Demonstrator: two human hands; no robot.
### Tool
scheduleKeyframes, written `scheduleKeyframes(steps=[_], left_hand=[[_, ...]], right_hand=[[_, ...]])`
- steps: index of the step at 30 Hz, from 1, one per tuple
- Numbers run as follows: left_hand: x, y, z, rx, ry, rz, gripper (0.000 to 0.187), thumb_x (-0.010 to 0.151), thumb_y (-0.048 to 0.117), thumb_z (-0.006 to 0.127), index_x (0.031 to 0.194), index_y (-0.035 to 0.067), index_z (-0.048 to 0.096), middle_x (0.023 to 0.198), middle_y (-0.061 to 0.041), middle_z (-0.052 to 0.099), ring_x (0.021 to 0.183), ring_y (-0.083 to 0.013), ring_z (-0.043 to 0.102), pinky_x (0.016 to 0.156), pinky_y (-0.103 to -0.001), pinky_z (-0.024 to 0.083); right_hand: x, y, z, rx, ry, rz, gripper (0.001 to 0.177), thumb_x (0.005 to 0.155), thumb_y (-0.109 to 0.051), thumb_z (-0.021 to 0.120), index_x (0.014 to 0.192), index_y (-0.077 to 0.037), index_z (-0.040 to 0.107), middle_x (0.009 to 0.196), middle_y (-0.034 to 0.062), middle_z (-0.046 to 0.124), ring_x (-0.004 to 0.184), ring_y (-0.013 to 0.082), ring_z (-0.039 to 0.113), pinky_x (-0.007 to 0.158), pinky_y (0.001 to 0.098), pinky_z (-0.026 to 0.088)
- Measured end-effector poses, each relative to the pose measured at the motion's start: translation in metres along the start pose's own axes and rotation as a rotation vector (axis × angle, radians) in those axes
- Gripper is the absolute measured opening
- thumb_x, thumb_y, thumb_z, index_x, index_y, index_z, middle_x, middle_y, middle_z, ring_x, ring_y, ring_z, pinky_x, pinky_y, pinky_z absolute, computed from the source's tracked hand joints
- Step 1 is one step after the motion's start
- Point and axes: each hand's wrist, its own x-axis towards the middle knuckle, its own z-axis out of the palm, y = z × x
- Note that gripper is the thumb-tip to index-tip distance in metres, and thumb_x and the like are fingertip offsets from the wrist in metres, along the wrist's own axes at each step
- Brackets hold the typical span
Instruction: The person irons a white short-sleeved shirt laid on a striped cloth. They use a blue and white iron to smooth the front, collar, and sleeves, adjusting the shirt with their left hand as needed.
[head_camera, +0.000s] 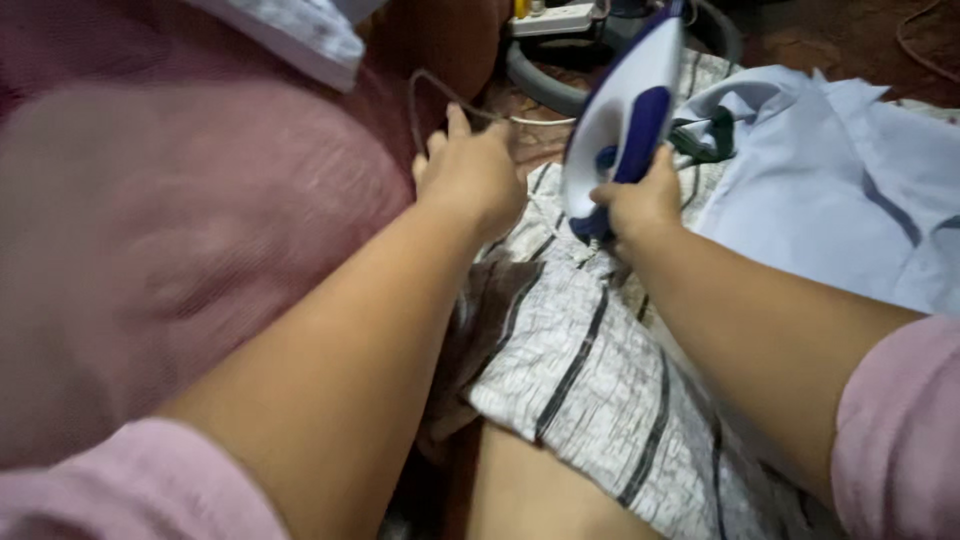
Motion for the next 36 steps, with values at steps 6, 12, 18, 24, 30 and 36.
scheduleKeyframes(steps=[6, 12, 18, 24, 30, 36], left_hand=[[-0.019, 0.017, 0.016, 0.071, -0.097, 0.120, 0.051, 0.089, 0.032, 0.067, 0.137, 0.018, 0.057, 0.160, -0.019, 0.032, 0.138, -0.0372, 0.036, 0.112, -0.057, 0.026], [-0.036, 0.020, 0.024, 0.022, -0.134, 0.136, 0.040, 0.093, 0.036, 0.065, 0.128, 0.016, 0.067, 0.144, -0.012, 0.052, 0.136, -0.0355, 0.045, 0.111, -0.055, 0.034], [-0.041, 0.041, 0.024, 0.007, -0.170, 0.128, 0.042, 0.093, 0.040, 0.063, 0.127, 0.017, 0.066, 0.140, -0.014, 0.055, 0.131, -0.0356, 0.050, 0.107, -0.055, 0.036], [-0.095, 0.064, 0.030, -0.045, -0.192, 0.087, 0.036, 0.095, 0.034, 0.058, 0.116, 0.008, 0.069, 0.123, -0.016, 0.065, 0.120, -0.0346, 0.059, 0.103, -0.054, 0.040], [-0.118, 0.060, 0.044, -0.173, 0.075, 0.124, 0.030, 0.092, 0.024, 0.056, 0.104, 0.003, 0.073, 0.110, -0.018, 0.070, 0.108, -0.0341, 0.064, 0.096, -0.051, 0.043], [-0.117, 0.060, 0.049, -0.201, 0.135, 0.145, 0.029, 0.089, 0.024, 0.058, 0.100, 0.002, 0.074, 0.104, -0.018, 0.070, 0.105, -0.0345, 0.063, 0.093, -0.051, 0.043]], right_hand=[[-0.019, 0.016, -0.010, -0.124, -0.050, 0.021, 0.051, 0.071, 0.006, 0.081, 0.117, -0.005, 0.060, 0.102, 0.0076, 0.071, 0.090, 0.0239, 0.073, 0.075, 0.0345, 0.061], [-0.030, 0.021, -0.038, 0.097, -0.045, 0.129, 0.042, 0.075, -0.002, 0.081, 0.112, -0.004, 0.063, 0.100, 0.0106, 0.074, 0.085, 0.0240, 0.075, 0.074, 0.0360, 0.061], [-0.020, -0.001, -0.048, -0.133, -0.184, 0.099, 0.043, 0.077, -0.008, 0.084, 0.115, -0.001, 0.066, 0.104, 0.0128, 0.075, 0.086, 0.0228, 0.075, 0.073, 0.0371, 0.062], [-0.017, -0.018, -0.035, -0.381, -0.236, -0.131, 0.057, 0.069, -0.008, 0.088, 0.122, -0.008, 0.067, 0.103, 0.0090, 0.075, 0.090, 0.0210, 0.073, 0.079, 0.0351, 0.057], [-0.011, -0.020, -0.026, -0.482, -0.261, -0.109, 0.057, 0.073, -0.011, 0.088, 0.124, -0.007, 0.064, 0.106, 0.0107, 0.073, 0.091, 0.0221, 0.071, 0.080, 0.0362, 0.057], [-0.016, -0.021, -0.038, -0.244, -0.253, -0.033, 0.065, 0.072, -0.014, 0.089, 0.123, -0.003, 0.050, 0.112, 0.0114, 0.068, 0.094, 0.0219, 0.072, 0.075, 0.0370, 0.063]])
